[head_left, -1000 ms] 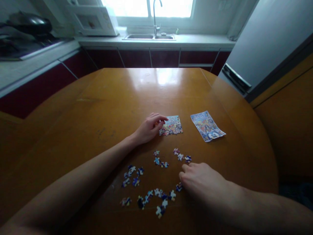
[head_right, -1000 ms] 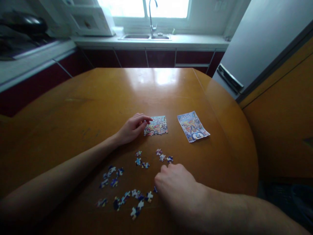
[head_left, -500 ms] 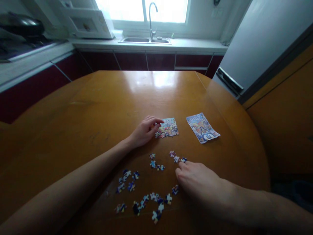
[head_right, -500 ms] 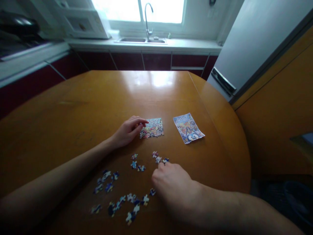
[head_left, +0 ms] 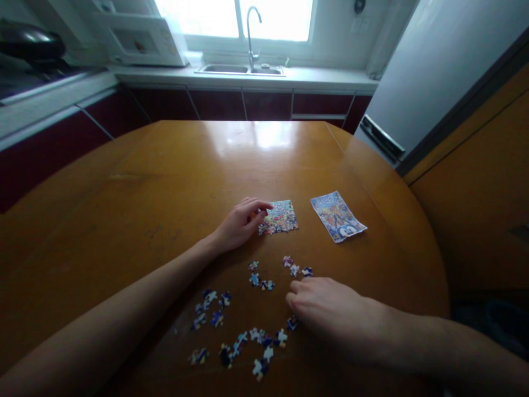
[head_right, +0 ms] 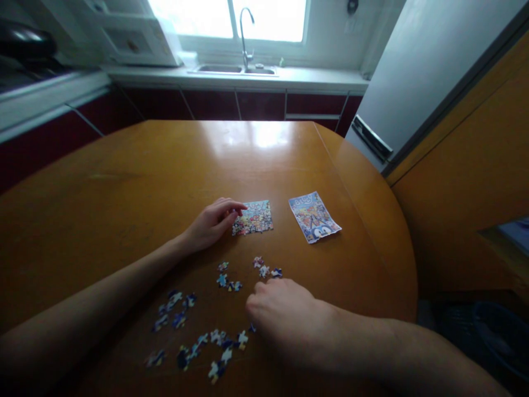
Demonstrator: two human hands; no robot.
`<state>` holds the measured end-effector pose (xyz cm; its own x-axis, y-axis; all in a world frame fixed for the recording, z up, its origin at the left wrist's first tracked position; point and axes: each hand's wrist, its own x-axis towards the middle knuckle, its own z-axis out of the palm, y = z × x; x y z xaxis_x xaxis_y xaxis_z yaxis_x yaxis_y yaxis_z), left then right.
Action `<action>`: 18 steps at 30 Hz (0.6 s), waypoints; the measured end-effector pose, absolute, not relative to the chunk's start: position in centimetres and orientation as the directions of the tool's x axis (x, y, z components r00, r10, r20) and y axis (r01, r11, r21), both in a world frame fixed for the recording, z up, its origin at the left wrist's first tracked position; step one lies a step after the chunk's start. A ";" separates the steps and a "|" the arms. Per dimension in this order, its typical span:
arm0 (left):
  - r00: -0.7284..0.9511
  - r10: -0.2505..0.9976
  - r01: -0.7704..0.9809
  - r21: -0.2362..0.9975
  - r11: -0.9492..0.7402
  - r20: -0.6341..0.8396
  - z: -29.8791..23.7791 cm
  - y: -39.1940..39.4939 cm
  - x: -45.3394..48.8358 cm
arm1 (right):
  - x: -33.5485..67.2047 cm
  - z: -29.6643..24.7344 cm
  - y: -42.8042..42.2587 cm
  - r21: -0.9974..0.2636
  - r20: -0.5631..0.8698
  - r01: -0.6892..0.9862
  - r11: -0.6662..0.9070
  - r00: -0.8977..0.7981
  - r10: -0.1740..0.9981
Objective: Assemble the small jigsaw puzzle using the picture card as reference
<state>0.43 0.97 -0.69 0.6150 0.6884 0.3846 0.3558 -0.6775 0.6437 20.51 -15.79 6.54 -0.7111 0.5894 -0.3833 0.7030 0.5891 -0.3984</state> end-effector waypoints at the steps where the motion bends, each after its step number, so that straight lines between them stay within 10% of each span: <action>1: 0.614 0.689 0.356 0.644 -0.677 0.384 -0.7 1.0 0.4 | 20.5 6.7 -15.8 -0.414 -0.388 0.705 0.576 -0.709 0.589; 8: 0.615 0.690 0.360 0.643 -0.675 0.380 -0.9 1.0 0.4 | 22.0 6.6 -13.7 -0.572 -0.317 0.670 0.473 -0.713 0.626; 18: 0.616 0.691 0.366 0.639 -0.677 0.379 -1.0 1.1 0.4 | 24.5 2.0 -6.1 -0.720 -0.054 0.677 0.152 -0.272 0.961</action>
<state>0.38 1.08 -0.99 0.6158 0.6906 0.3794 0.3658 -0.6770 0.6386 24.50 -6.11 1.95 -0.2721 0.9608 -0.0537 0.6773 0.1516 -0.7200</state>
